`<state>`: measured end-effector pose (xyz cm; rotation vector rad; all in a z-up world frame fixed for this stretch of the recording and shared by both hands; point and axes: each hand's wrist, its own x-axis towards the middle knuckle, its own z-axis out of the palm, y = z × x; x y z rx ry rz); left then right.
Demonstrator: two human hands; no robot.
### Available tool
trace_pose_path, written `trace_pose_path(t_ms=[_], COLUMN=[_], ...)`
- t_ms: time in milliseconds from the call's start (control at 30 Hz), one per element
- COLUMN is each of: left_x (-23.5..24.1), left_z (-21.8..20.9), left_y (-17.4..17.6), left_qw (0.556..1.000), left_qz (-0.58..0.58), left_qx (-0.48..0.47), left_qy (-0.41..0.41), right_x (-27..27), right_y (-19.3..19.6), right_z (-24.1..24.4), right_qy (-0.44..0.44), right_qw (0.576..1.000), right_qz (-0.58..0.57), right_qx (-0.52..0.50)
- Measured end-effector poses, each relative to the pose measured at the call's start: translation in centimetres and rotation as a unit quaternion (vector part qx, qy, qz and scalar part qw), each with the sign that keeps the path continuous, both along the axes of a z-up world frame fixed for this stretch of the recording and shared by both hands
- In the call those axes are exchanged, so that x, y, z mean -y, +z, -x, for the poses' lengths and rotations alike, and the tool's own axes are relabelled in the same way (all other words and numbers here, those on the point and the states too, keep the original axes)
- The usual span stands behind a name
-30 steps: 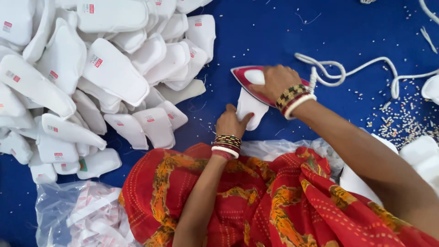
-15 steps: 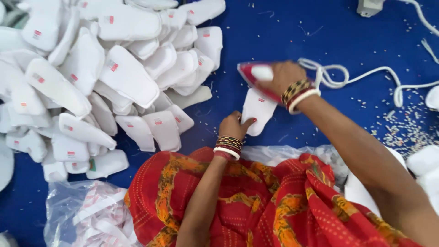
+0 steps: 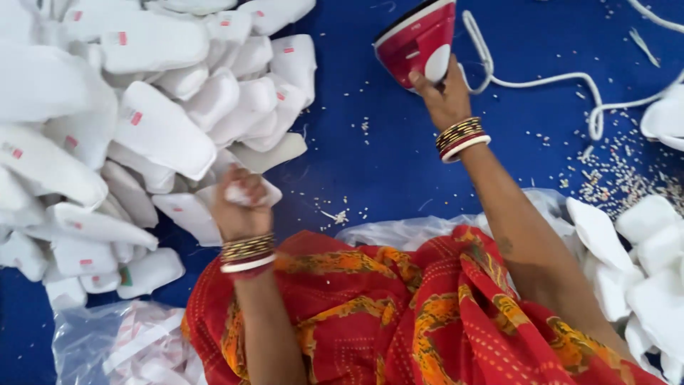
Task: The person sits on a blue floor mat among large piles of white foam shoe components. They pick up a component, peel a small paper label or backing piece from it, press it flat with a small electric iron, and place the finished piece onto a pile.
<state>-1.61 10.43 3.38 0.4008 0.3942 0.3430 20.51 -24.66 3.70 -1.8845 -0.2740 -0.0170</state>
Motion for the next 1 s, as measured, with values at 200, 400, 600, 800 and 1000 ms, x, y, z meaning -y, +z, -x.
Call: trace_pose_path(t_ms=[200, 400, 600, 800, 1000], left_x=[11.1, 14.1, 14.3, 14.2, 13.7], left_z=[-2.5, -2.1, -2.4, -2.1, -2.2], left_y=[-4.9, -5.4, -3.3, -3.9, -4.2], left_qw=[0.981, 0.953, 0.954, 0.951, 0.961], left_qz=[0.119, 0.183, 0.159, 0.155, 0.13], left_qx=[-0.073, -0.024, -0.054, 0.02, 0.015], left_qy=[-0.132, -0.24, -0.25, -0.269, -0.243], right_x=[7.7, 22.1, 32.4, 18.4, -3.5], right_y=[-0.3, 4.2, -1.0, 2.1, 0.4], right_z=[4.0, 15.1, 19.8, 15.4, 12.5], right_qy=[-0.042, -0.109, -0.196, -0.18, -0.077], right_qw=[0.977, 0.779, 0.766, 0.89, 0.951], right_qz=[0.145, 0.583, 0.511, 0.416, 0.252], right_qx=[0.15, -0.204, -0.337, -0.041, -0.159])
